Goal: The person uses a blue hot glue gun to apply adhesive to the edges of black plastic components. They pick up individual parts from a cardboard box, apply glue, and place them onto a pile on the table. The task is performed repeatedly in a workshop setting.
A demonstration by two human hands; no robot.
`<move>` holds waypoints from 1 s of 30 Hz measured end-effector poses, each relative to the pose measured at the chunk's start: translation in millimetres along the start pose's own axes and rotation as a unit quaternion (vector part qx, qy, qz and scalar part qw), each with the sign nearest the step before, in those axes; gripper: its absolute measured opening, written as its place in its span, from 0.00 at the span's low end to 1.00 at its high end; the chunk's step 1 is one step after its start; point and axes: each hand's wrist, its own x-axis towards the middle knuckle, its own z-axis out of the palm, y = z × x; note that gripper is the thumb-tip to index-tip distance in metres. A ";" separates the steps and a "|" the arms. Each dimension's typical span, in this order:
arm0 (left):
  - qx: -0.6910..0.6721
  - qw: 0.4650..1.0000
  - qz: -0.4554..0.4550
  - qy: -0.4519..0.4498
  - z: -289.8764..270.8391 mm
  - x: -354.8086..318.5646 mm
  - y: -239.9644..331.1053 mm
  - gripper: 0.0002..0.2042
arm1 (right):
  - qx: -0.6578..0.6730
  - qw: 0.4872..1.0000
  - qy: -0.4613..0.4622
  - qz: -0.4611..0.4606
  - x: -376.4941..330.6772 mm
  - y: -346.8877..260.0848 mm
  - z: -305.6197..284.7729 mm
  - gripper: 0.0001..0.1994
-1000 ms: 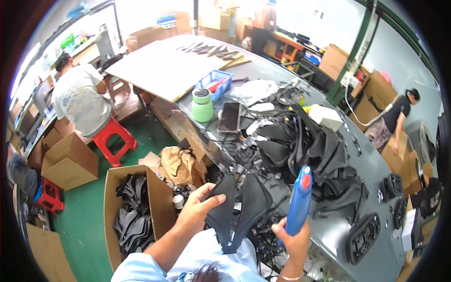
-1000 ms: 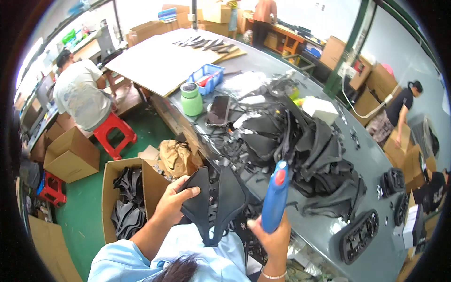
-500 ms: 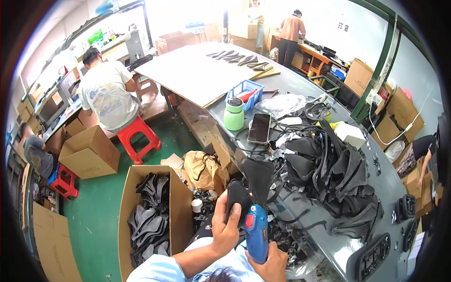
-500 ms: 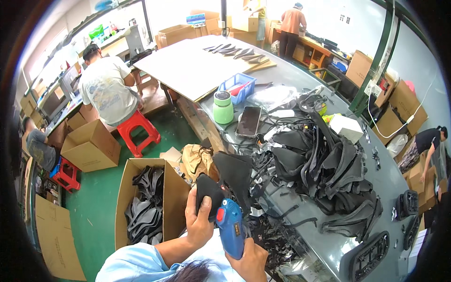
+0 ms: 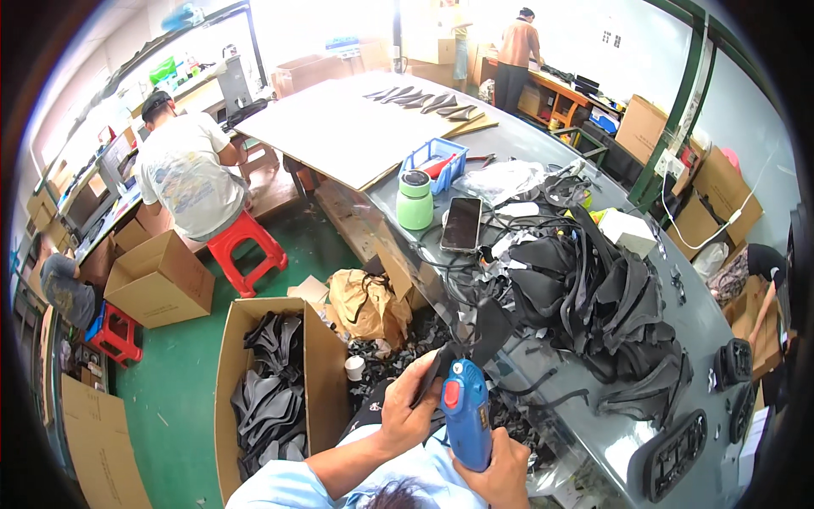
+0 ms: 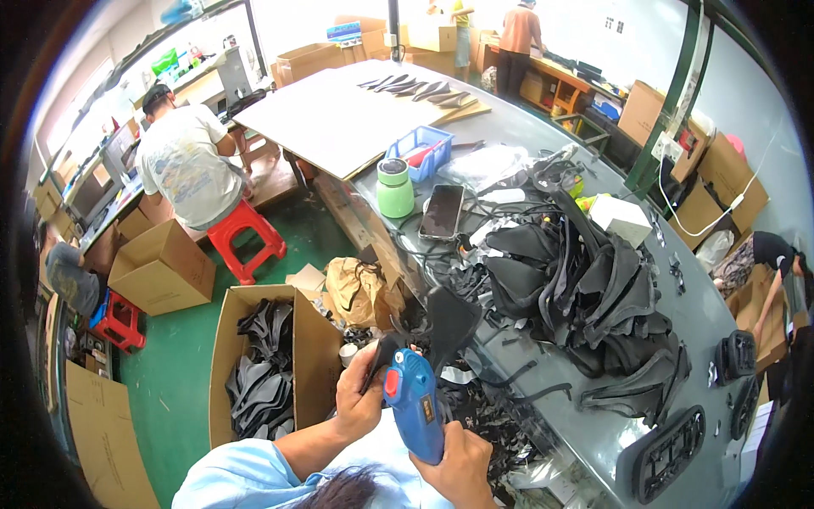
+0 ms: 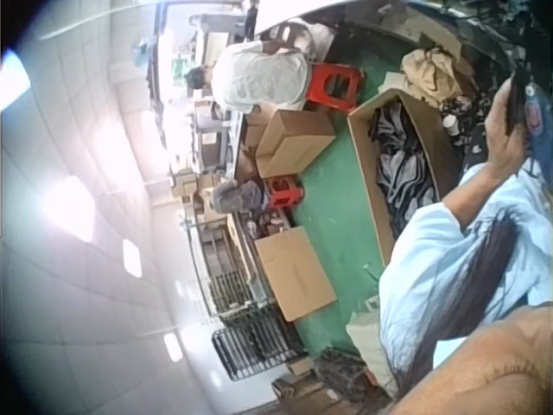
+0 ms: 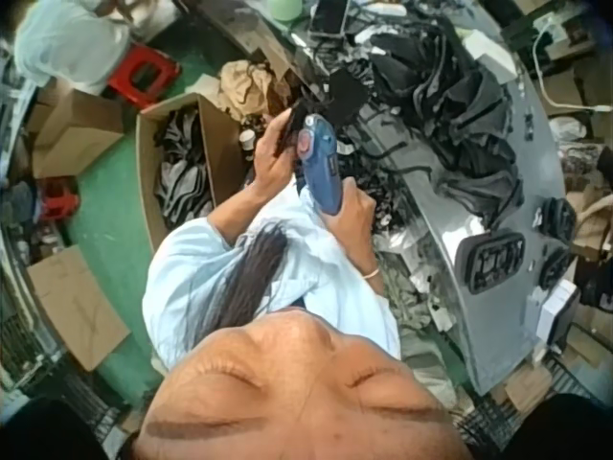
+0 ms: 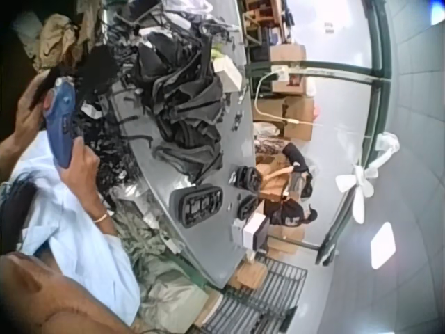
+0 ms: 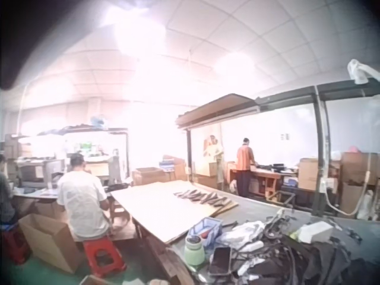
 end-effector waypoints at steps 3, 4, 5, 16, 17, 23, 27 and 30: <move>0.056 0.994 0.061 -0.073 -5.6 16.2 7.8 0.17 | 0.010 1.000 0.015 0.005 1.3 12.2 -8.8 0.22; 0.061 0.993 0.035 -0.096 -8.3 16.6 8.7 0.17 | 0.024 0.999 0.036 0.027 7.9 9.5 -14.5 0.22; 0.046 0.992 0.006 -0.114 -10.1 16.3 12.8 0.16 | 0.037 0.996 0.059 0.049 14.9 7.5 -19.7 0.22; -0.009 0.984 0.176 0.039 11.8 1.8 22.3 0.08 | 0.347 0.908 0.177 0.154 40.8 17.9 -41.1 0.16; -0.104 0.977 0.164 -0.086 12.2 -8.8 19.5 0.09 | 0.367 0.896 0.195 0.154 41.3 19.0 -40.3 0.16; -0.373 0.861 -0.252 -0.238 54.9 -50.6 -16.9 0.11 | 0.419 0.882 0.166 0.135 40.3 10.9 -41.5 0.15; -0.466 0.854 -0.230 -0.034 76.9 -14.1 14.5 0.20 | 0.414 0.894 0.130 0.113 33.5 23.3 -37.1 0.16; -0.474 0.851 -0.203 -0.099 58.2 0.7 7.9 0.25 | 0.396 0.904 0.087 0.134 35.0 20.2 -35.0 0.17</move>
